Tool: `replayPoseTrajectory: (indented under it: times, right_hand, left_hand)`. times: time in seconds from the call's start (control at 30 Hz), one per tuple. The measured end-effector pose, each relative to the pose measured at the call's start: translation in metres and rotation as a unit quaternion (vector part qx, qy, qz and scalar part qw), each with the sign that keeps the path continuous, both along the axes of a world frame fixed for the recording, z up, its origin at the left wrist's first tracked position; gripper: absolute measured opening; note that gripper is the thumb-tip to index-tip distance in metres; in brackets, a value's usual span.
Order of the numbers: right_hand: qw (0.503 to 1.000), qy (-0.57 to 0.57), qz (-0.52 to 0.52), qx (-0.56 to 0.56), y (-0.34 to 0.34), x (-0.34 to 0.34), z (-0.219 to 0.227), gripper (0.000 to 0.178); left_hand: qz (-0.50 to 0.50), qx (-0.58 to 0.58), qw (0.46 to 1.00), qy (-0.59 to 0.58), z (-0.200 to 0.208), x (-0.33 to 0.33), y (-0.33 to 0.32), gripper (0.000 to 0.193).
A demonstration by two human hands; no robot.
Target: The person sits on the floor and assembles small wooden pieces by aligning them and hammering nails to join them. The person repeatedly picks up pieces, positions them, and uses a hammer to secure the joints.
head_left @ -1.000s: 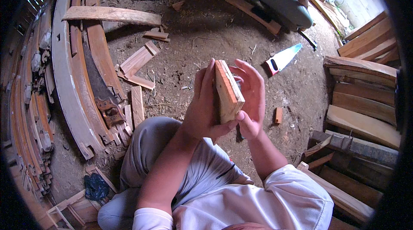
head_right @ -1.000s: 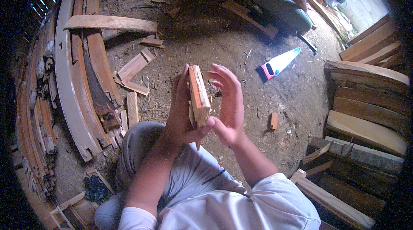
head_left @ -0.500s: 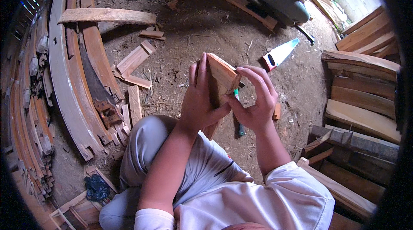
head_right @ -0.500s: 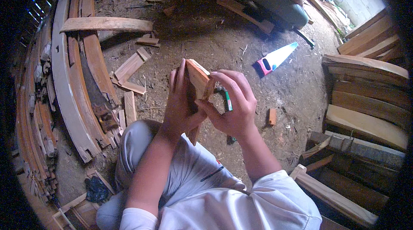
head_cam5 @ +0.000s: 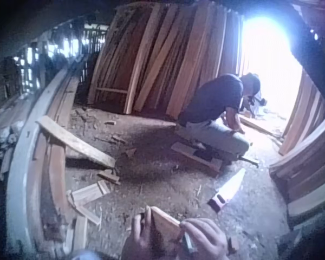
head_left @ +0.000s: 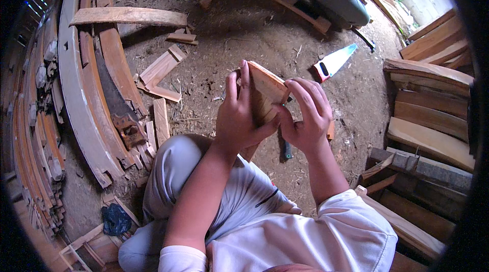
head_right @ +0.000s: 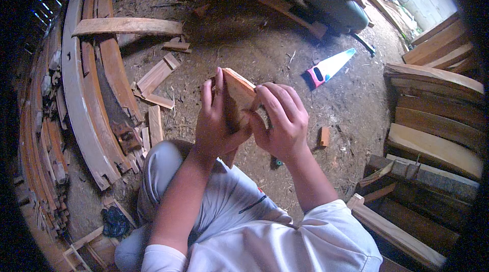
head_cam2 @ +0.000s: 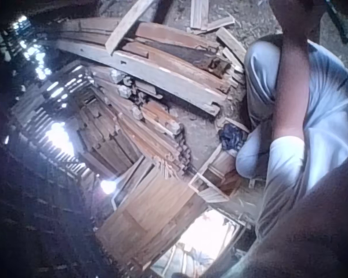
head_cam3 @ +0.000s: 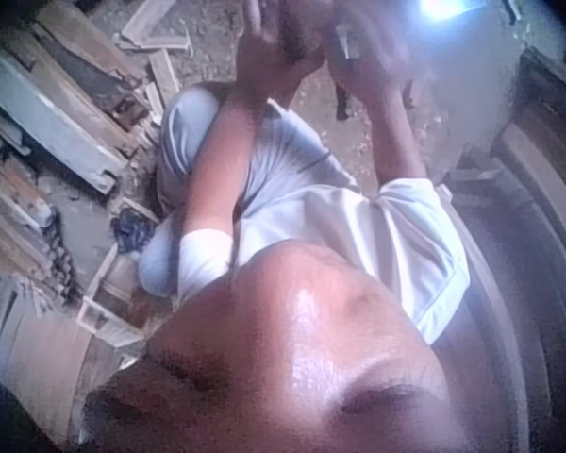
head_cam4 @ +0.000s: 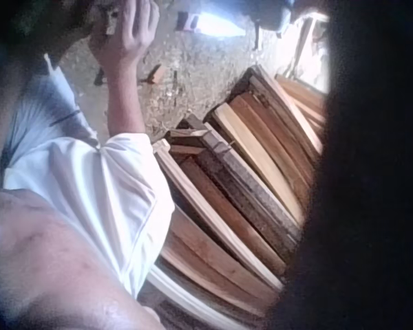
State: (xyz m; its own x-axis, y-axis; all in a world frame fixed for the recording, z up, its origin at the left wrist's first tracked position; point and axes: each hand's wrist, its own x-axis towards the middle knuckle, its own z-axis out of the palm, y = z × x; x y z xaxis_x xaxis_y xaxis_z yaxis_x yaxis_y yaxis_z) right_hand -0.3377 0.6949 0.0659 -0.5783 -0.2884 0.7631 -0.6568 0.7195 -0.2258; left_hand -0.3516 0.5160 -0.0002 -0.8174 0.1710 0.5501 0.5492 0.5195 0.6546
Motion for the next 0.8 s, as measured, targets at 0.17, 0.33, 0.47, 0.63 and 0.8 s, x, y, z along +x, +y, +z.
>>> replayPoseTrajectory:
  times: [0.17,0.33,0.47,0.63,0.8]
  right_hand:
    - [1.0,-0.006,-0.015,-0.007,-0.003,0.001,-0.005,0.047]
    - [1.0,-0.004,-0.023,-0.017,-0.002,0.001,-0.013,0.046]
    - [0.998,-0.042,-0.019,-0.036,0.005,0.002,-0.022,0.052]
    - [0.958,-0.202,-0.056,-0.197,0.026,0.001,-0.069,0.055]
    - [0.905,-0.339,-0.254,0.042,0.072,0.036,-0.214,0.061]
  left_hand:
    - [-0.001,-0.004,1.0,-0.018,0.003,0.001,-0.002,0.136]
    - [0.009,-0.01,0.999,-0.032,0.004,0.002,-0.001,0.137]
    - [0.017,-0.005,0.999,-0.039,0.005,0.001,0.001,0.134]
    - [0.08,-0.014,0.993,-0.088,0.009,-0.014,-0.002,0.135]
    - [0.089,-0.041,0.986,-0.138,0.037,-0.073,-0.02,0.118]
